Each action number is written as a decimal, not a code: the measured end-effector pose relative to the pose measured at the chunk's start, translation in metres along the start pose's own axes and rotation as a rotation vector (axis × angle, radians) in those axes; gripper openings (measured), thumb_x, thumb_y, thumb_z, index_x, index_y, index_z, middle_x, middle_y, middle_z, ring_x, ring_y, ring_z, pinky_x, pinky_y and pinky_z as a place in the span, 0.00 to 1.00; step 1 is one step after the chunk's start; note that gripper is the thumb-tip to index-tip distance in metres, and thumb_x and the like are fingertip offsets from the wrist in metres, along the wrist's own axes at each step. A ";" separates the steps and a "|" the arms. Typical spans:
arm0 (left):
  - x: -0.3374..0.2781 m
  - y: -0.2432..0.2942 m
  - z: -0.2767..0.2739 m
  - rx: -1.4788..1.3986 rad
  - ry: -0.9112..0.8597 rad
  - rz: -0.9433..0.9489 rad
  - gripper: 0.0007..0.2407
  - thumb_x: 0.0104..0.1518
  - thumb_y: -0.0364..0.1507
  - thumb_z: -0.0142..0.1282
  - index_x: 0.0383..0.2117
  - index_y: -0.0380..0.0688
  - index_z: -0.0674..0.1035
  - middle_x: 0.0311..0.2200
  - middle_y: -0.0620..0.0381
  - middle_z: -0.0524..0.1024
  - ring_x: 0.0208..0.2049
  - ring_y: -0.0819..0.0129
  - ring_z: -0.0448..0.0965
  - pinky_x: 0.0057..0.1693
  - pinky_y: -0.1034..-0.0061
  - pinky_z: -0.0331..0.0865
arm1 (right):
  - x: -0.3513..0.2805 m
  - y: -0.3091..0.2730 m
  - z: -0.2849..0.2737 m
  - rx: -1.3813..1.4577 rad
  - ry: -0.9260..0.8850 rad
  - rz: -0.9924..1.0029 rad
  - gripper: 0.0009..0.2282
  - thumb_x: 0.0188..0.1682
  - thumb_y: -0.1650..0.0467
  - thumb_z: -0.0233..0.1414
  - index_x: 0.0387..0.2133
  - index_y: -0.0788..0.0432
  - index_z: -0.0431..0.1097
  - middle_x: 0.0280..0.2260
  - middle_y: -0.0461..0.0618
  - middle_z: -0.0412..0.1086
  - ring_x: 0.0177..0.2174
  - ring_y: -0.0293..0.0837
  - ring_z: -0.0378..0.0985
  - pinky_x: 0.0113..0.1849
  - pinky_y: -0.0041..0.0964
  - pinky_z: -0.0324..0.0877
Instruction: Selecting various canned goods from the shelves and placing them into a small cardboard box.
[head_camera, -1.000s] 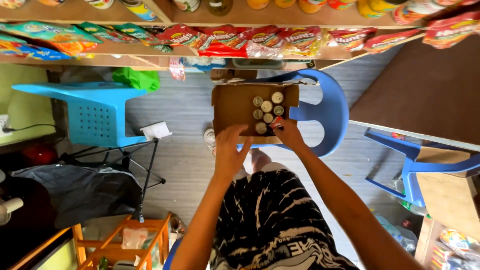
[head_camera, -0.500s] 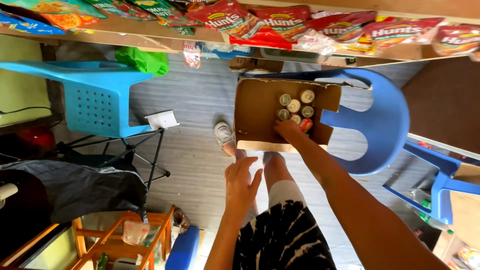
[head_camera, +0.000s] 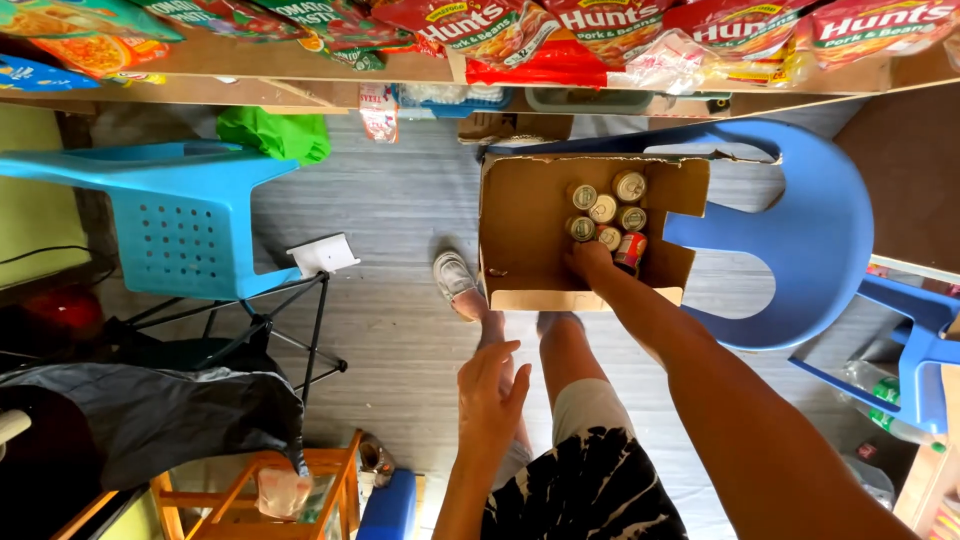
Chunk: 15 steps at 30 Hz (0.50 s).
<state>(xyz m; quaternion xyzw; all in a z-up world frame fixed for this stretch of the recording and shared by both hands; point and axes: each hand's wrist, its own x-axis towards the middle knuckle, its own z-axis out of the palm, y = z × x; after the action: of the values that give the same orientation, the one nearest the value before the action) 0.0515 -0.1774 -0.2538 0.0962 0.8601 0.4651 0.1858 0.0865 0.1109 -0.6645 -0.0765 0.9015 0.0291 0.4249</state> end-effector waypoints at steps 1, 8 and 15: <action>0.002 0.001 -0.001 -0.001 -0.002 -0.001 0.13 0.54 0.25 0.64 0.46 0.43 0.80 0.41 0.52 0.81 0.44 0.57 0.79 0.54 0.62 0.67 | 0.005 -0.002 0.008 0.001 -0.002 0.001 0.10 0.55 0.68 0.48 0.45 0.46 0.76 0.45 0.53 0.74 0.40 0.53 0.82 0.32 0.48 0.77; 0.015 0.002 0.001 -0.114 -0.067 0.016 0.11 0.56 0.23 0.61 0.45 0.37 0.79 0.40 0.46 0.80 0.42 0.51 0.80 0.48 0.63 0.74 | 0.022 -0.003 0.028 -0.080 -0.002 0.032 0.11 0.52 0.71 0.50 0.45 0.51 0.78 0.49 0.51 0.74 0.43 0.51 0.81 0.34 0.45 0.77; 0.016 0.003 -0.003 -0.091 -0.066 0.050 0.13 0.57 0.25 0.61 0.47 0.37 0.78 0.42 0.44 0.80 0.44 0.48 0.80 0.50 0.60 0.73 | -0.036 0.018 -0.089 0.151 -0.027 -0.080 0.34 0.42 0.70 0.62 0.65 0.49 0.58 0.46 0.55 0.75 0.42 0.56 0.81 0.39 0.48 0.77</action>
<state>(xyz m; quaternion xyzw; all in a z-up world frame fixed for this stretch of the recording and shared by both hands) 0.0357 -0.1725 -0.2539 0.1242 0.8288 0.5049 0.2066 0.0380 0.1220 -0.5799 -0.0800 0.8915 -0.0548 0.4426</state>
